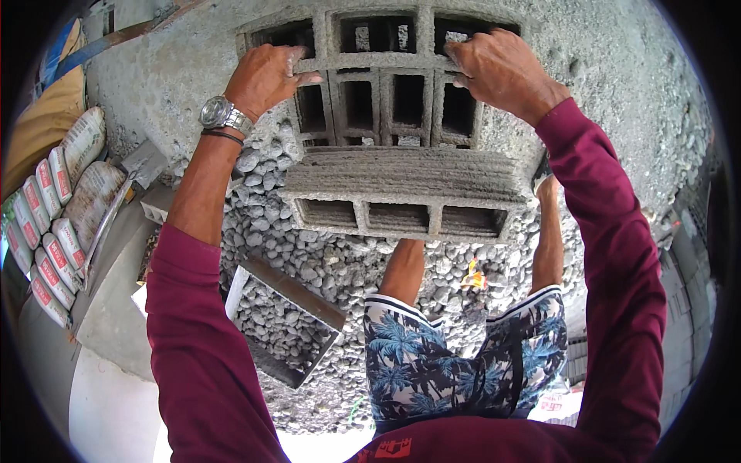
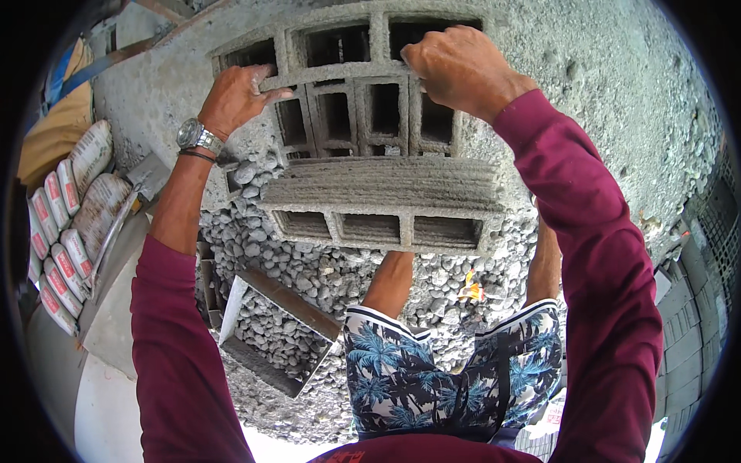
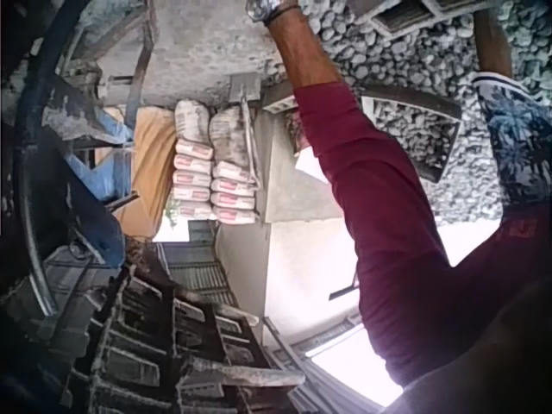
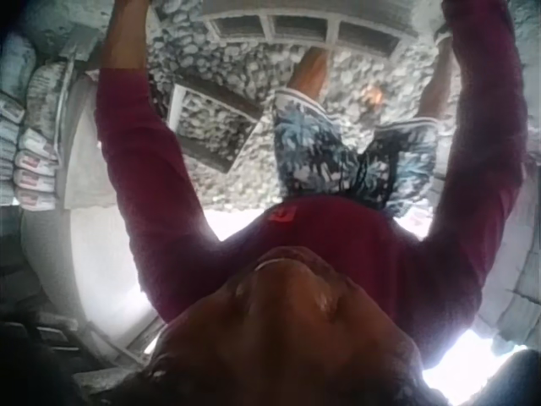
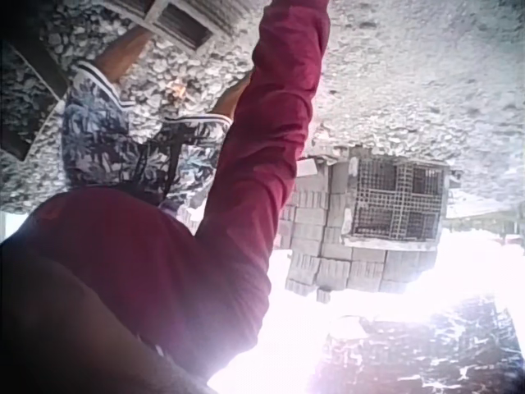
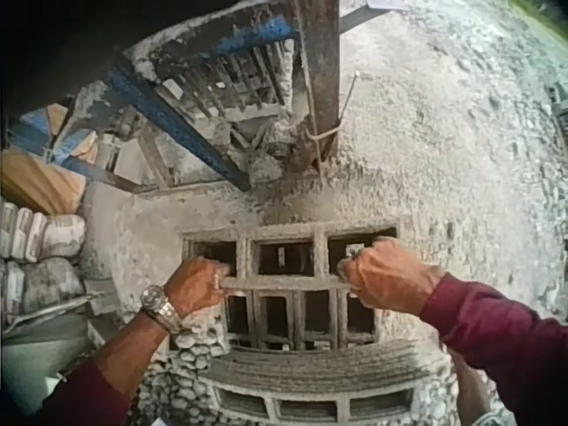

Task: The person moves several hollow blocks from one stack to another by hand, and then carries a block to a final location and places it down.

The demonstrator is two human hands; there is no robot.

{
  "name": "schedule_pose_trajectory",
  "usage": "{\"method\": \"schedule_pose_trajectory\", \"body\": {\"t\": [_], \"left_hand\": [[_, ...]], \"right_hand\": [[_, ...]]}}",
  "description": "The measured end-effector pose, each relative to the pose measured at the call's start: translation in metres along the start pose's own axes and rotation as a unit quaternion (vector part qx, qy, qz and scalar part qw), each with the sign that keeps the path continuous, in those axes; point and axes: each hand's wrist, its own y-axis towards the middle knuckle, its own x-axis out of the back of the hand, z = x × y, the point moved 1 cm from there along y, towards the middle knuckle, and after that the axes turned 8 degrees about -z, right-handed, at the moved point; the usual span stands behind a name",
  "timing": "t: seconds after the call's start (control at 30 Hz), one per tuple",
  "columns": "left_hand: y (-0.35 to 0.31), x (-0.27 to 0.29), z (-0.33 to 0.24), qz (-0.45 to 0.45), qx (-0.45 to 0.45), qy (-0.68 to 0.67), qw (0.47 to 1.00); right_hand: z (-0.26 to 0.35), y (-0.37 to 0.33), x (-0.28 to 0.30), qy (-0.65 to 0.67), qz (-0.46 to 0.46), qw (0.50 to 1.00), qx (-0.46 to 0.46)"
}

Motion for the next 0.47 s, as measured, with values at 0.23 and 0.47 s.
{"method": "schedule_pose_trajectory", "body": {"t": [0.23, 0.47], "left_hand": [[-0.009, 0.020, -0.031, -0.121, -0.042, -0.046, 0.991], [-0.042, 0.028, 0.007, -0.239, 0.302, -0.130, 0.914]], "right_hand": [[0.002, -0.024, -0.016, 0.032, -0.089, 0.996, -0.005], [-0.021, -0.079, 0.025, 0.220, -0.296, 0.854, -0.367]]}}
